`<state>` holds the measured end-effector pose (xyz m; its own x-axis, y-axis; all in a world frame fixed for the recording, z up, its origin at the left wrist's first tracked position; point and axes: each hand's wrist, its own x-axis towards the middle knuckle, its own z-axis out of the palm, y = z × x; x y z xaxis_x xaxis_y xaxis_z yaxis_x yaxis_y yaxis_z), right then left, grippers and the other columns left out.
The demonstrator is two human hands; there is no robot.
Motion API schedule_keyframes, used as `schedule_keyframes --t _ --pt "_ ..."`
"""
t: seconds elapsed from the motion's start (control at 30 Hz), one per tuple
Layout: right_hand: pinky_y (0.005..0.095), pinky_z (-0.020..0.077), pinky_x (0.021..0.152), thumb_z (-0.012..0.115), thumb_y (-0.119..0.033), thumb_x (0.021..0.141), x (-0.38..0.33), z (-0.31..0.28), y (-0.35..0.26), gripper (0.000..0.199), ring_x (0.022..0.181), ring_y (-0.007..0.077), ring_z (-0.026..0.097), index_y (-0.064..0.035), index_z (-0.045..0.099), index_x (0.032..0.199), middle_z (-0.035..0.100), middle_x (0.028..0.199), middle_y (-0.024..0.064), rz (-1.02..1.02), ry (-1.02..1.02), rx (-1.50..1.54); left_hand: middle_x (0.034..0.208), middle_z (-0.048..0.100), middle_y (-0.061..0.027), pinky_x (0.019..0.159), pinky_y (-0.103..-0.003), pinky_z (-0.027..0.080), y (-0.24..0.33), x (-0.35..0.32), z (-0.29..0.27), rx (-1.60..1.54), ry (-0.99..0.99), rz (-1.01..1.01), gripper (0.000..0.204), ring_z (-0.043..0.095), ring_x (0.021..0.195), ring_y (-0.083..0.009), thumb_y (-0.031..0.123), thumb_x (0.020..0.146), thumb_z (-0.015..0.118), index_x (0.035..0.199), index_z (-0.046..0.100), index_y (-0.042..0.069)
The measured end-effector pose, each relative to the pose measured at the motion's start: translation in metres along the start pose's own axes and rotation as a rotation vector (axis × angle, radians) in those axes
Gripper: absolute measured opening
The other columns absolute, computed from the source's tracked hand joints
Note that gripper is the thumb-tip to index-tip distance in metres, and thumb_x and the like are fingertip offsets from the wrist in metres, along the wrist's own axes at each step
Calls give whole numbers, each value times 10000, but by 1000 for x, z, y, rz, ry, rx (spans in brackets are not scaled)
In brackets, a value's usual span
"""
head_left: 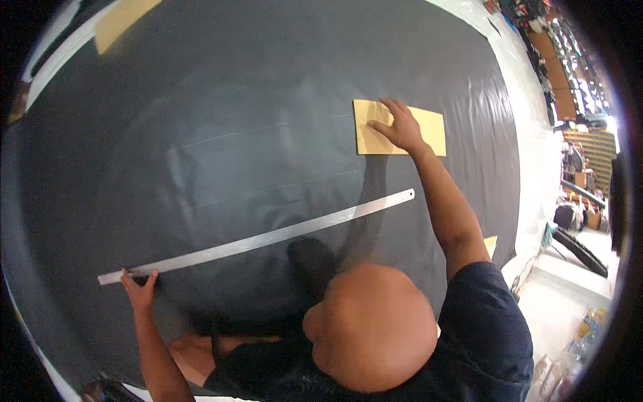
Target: The person takes paper patterns out of a plastic bag, positions the patterns and a long ruler on a large sheet of fabric, and traces lines and pattern outlines onto the fabric using a pencil.
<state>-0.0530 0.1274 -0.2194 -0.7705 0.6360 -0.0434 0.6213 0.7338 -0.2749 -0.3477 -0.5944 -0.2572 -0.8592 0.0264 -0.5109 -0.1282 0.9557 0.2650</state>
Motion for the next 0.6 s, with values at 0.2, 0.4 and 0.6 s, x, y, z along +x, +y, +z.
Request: schedule_keyframes --t 0.2,0.4,0.6 --pt "458 450 1066 834 -597 671 8 3 -12 985 1322 346 488 -152 453 1463 484 1453 160 -2 -181 -30 1615 130 -286 1224 -509 154 -35 8 4 142 42 110 1142 112 1508 -430 512 783 804 1573 153 6" --pt "478 474 1002 861 -565 639 6 4 -27 852 1220 381 515 -197 560 1346 536 1280 171 -78 -225 -57 1620 138 -271 1224 -516 137 -24 4 7 122 55 158 1053 82 1519 -410 497 849 750 1574 159 14" --pt "463 473 1004 853 -523 690 -13 16 -54 715 1208 352 506 -115 610 1223 540 1206 130 -153 -213 55 1621 128 -266 1219 -523 154 -16 3 0 262 104 56 1024 130 1513 -402 510 867 726 1584 158 51"
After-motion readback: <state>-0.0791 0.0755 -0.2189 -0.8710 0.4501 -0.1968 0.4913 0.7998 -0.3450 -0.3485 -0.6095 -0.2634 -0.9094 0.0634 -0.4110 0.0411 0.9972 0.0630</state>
